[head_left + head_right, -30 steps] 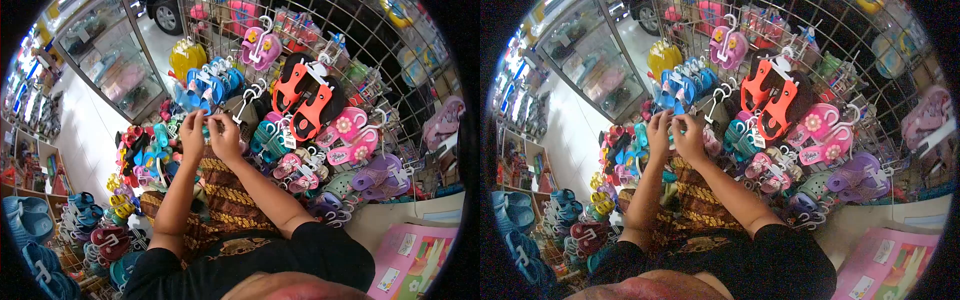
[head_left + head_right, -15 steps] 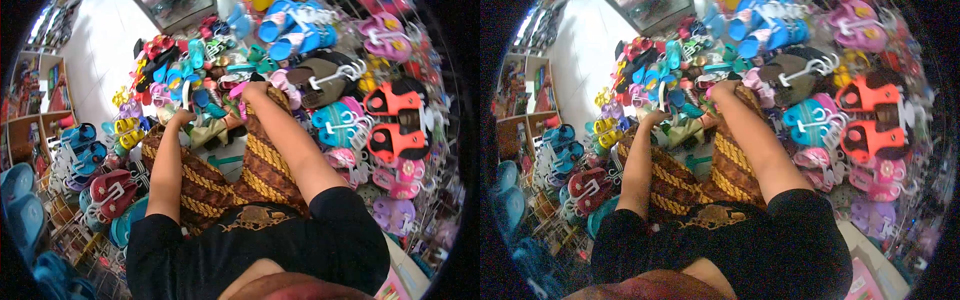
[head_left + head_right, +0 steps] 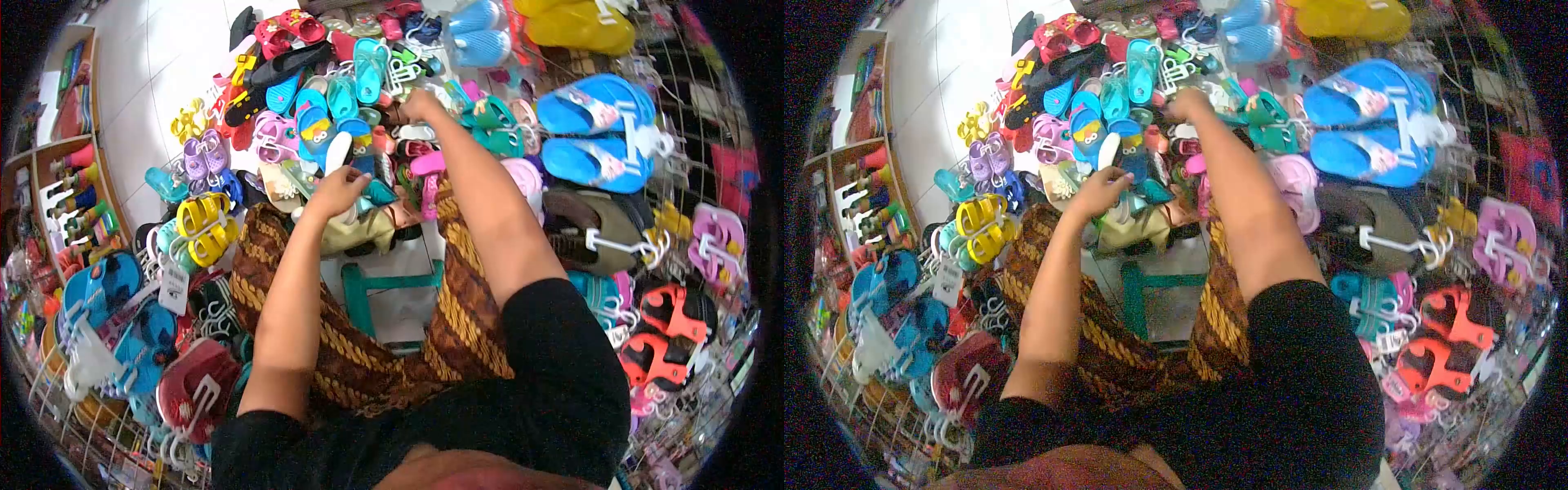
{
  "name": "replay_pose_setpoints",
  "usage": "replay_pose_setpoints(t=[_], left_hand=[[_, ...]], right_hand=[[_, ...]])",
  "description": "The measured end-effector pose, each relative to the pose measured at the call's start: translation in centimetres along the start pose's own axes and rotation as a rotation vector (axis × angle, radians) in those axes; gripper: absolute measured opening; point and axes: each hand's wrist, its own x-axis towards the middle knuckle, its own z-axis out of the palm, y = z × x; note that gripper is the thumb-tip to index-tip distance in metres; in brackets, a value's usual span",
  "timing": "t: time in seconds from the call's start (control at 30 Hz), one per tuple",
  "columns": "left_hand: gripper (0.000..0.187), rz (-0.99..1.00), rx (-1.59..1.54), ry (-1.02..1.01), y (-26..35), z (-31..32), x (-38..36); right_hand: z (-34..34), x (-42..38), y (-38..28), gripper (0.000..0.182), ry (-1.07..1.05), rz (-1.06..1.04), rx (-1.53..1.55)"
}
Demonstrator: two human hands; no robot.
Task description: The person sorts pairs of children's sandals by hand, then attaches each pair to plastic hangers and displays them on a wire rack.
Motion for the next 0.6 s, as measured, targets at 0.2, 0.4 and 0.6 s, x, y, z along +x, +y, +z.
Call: replay_pose_setpoints(t=[0.2, 0.4, 0.6], left_hand=[[0.045, 0.069, 0.014, 0.093, 0.8, -0.2, -0.2], [0.043, 0.075, 0.026, 0.061, 2.0, -0.7, -1.0], [0.044, 0.017, 0.036, 0.041, 1.7, -0.5, -0.7]], right_hand=[[1.6, 12.4, 8.2, 0.040, 0.479, 0.275, 0.282], [3.2, 18.2, 10.5, 0.059, 0.396, 0.245, 0.264], [2.1, 13.9, 9.6, 0.040, 0.426, 0.023, 0.128]])
